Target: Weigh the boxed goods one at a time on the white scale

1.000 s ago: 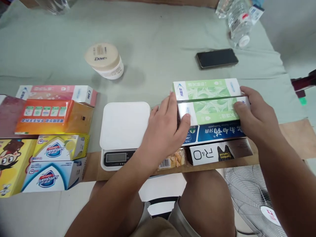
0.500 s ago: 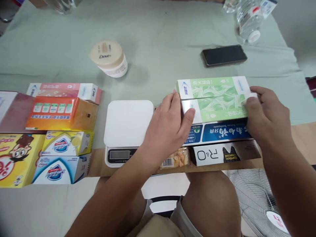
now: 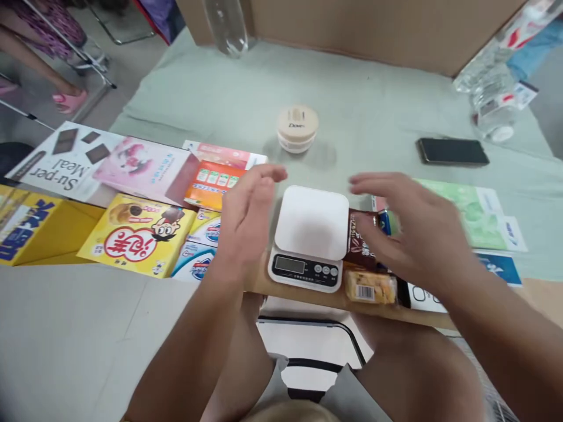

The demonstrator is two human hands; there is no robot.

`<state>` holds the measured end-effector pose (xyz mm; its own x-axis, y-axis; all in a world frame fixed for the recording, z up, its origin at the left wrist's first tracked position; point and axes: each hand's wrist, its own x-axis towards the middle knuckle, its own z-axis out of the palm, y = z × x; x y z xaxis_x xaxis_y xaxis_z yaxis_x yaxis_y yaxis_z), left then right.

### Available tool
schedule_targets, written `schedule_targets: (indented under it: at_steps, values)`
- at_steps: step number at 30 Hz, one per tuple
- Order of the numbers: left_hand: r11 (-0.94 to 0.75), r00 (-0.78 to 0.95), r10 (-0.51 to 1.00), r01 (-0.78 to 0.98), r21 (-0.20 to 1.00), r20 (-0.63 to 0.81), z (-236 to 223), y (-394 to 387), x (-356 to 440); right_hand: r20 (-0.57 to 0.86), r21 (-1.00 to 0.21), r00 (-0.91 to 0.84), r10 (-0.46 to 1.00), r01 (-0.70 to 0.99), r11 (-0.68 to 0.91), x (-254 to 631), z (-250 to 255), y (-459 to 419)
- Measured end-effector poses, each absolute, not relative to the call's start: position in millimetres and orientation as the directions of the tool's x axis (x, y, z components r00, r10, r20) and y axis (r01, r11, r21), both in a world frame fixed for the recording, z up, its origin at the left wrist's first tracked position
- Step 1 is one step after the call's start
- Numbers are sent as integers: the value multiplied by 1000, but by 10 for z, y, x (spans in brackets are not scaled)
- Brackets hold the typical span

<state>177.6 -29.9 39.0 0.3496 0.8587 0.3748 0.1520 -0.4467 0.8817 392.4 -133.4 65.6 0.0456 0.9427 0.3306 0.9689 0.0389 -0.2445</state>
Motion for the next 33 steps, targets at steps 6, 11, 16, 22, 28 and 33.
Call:
schedule_targets:
  at_steps: [6,11,16,22,28,33]
  values:
    - [-445,359,876,346,826,322,181,-153,1441,56,-272,-276,960,920,281,3275,374,36]
    - [-431,339,896,515,741,285,110,-148,1500,-136,-275,-300,944,927,255,3134,128,448]
    - [-465,323,885,554,690,336,35,-178,1554,-54,-285,-196,979,943,173,3137,19,413]
    - [-451,305,892,564,692,333,31,-172,1565,39,-264,-122,992,956,128,3203,201,290]
    - [-445,273,895,537,716,352,-5,-160,1575,352,-189,30,935,981,40,3433,477,-567]
    - [-441,279,896,491,751,345,-19,-146,1575,493,-120,228,840,974,-194,3445,397,-1504]
